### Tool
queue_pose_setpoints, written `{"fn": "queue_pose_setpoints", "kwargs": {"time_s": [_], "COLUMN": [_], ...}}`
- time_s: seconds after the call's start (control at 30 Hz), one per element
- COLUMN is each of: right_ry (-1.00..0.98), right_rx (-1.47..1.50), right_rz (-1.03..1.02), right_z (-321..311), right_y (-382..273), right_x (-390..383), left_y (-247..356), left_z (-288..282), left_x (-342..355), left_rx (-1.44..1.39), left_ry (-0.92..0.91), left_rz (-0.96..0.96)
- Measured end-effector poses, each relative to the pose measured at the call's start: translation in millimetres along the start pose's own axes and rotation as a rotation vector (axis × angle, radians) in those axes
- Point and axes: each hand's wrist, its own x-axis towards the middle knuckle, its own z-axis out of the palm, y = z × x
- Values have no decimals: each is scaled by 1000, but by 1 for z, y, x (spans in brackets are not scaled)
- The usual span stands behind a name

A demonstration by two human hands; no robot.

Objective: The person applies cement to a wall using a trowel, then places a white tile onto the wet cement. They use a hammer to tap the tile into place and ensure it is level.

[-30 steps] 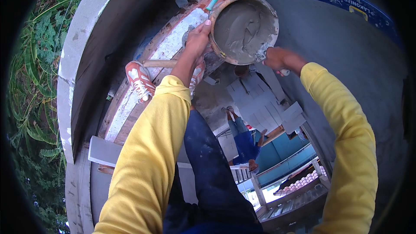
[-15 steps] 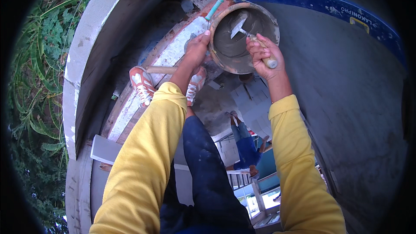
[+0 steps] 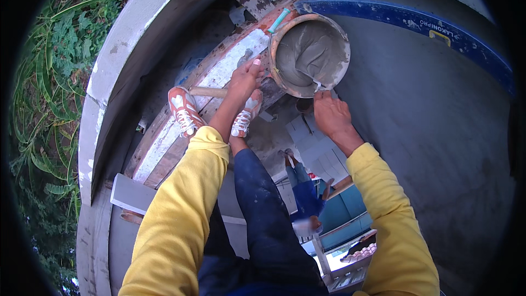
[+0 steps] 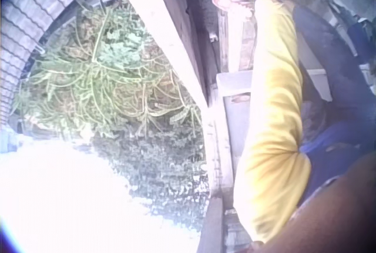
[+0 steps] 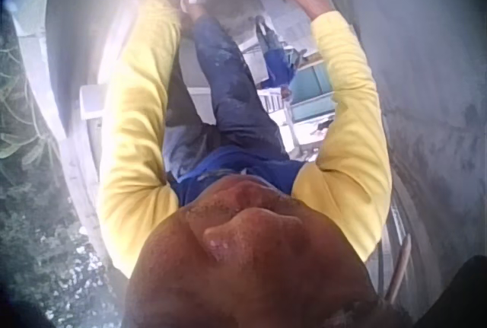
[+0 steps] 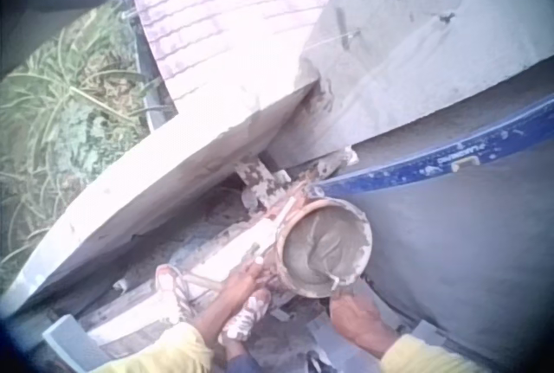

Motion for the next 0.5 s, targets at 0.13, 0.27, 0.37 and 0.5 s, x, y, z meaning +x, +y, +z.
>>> {"fn": "queue_pose_setpoints", "kwargs": {"time_s": [0.13,0.27,0.37,0.5], "right_ry": [168,242,148,36], "right_rx": [-230,-323,-160,-167], "right_rz": [-160,-104,59,47], "right_z": [-88,-107,-26,-35], "right_y": [14,43,67,33], "right_x": [-23,52,69,24], "left_y": [-19,-80,-84,-74], "left_z": [-52,-115,-147,-175], "left_x": [-61,-106,-161,-241], "left_rx": [150,379,541,1023], "left_ry": [25,71,89,183], "left_rz": [46,-46,-75,-232]}}
